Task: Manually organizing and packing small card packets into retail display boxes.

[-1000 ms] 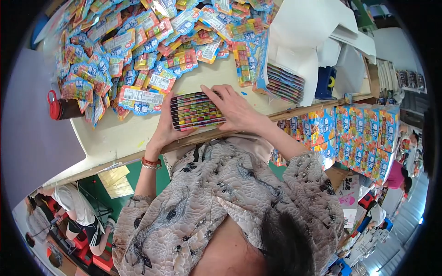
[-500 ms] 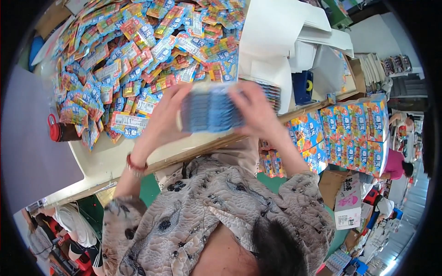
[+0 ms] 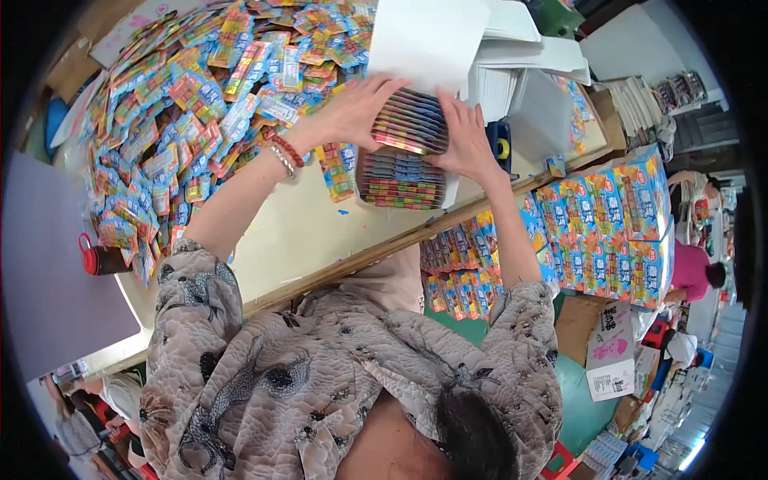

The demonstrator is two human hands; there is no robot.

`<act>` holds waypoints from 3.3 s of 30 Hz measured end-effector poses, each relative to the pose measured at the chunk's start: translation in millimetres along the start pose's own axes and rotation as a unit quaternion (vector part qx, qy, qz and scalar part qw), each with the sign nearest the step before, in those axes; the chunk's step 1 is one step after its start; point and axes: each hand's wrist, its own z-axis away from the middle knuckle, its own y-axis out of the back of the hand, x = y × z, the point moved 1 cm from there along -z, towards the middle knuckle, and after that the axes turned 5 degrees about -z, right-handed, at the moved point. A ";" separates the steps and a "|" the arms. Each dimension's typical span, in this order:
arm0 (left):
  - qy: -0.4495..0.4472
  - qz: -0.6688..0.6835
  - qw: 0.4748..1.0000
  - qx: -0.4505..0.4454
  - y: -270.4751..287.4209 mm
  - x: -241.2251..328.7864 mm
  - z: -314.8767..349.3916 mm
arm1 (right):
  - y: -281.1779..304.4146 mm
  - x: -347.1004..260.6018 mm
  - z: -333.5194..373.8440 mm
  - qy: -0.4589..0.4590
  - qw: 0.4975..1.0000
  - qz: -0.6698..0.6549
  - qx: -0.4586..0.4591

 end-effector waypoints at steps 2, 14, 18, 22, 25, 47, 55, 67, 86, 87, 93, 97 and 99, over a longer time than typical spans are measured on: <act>0.003 0.003 1.000 0.000 -4.8 -1.7 6.5 | -5.1 -1.4 -0.6 0.003 0.997 0.063 -0.035; 0.071 0.056 0.995 -0.046 -24.9 -19.2 2.7 | -9.2 -9.9 -2.9 0.011 0.993 0.113 -0.041; 0.100 0.030 0.993 -0.063 -34.0 -24.4 1.0 | -25.6 -16.6 -8.4 0.009 0.990 0.137 -0.031; 0.087 -0.030 0.992 -0.083 -34.7 -27.0 6.5 | -46.6 -12.3 -1.7 0.032 0.975 0.220 -0.008; 0.074 -0.114 0.988 -0.068 -35.7 -16.9 11.8 | -47.6 -13.4 -1.6 0.028 0.966 0.253 -0.046; 0.112 -0.195 0.974 0.020 -62.2 6.2 14.9 | -36.6 -4.7 9.1 0.005 0.941 0.318 -0.115; 0.254 0.101 0.938 0.214 -41.3 48.1 57.9 | -20.0 -27.5 22.8 0.107 0.991 0.075 -0.003; 0.118 -0.162 0.980 0.012 -70.1 92.8 73.8 | -31.3 -24.4 8.3 0.102 0.986 0.060 -0.119; 0.172 -0.185 0.968 -0.003 -81.4 73.2 43.5 | -48.8 -28.9 18.1 0.067 0.994 0.049 -0.073; 0.180 -0.201 0.962 -0.031 -84.0 71.3 44.1 | -48.8 -31.6 20.3 0.075 0.993 0.047 -0.083; 0.181 -0.192 0.964 -0.014 -86.3 66.7 45.6 | -22.8 -37.2 -3.7 0.053 0.998 0.032 -0.026; 0.167 -0.201 0.965 -0.031 -83.4 70.3 43.5 | -21.8 -6.2 -41.4 0.008 0.991 0.019 0.130; 0.163 -0.198 0.966 -0.024 -83.5 69.5 43.1 | -29.8 3.7 -60.6 0.004 0.994 0.073 0.077</act>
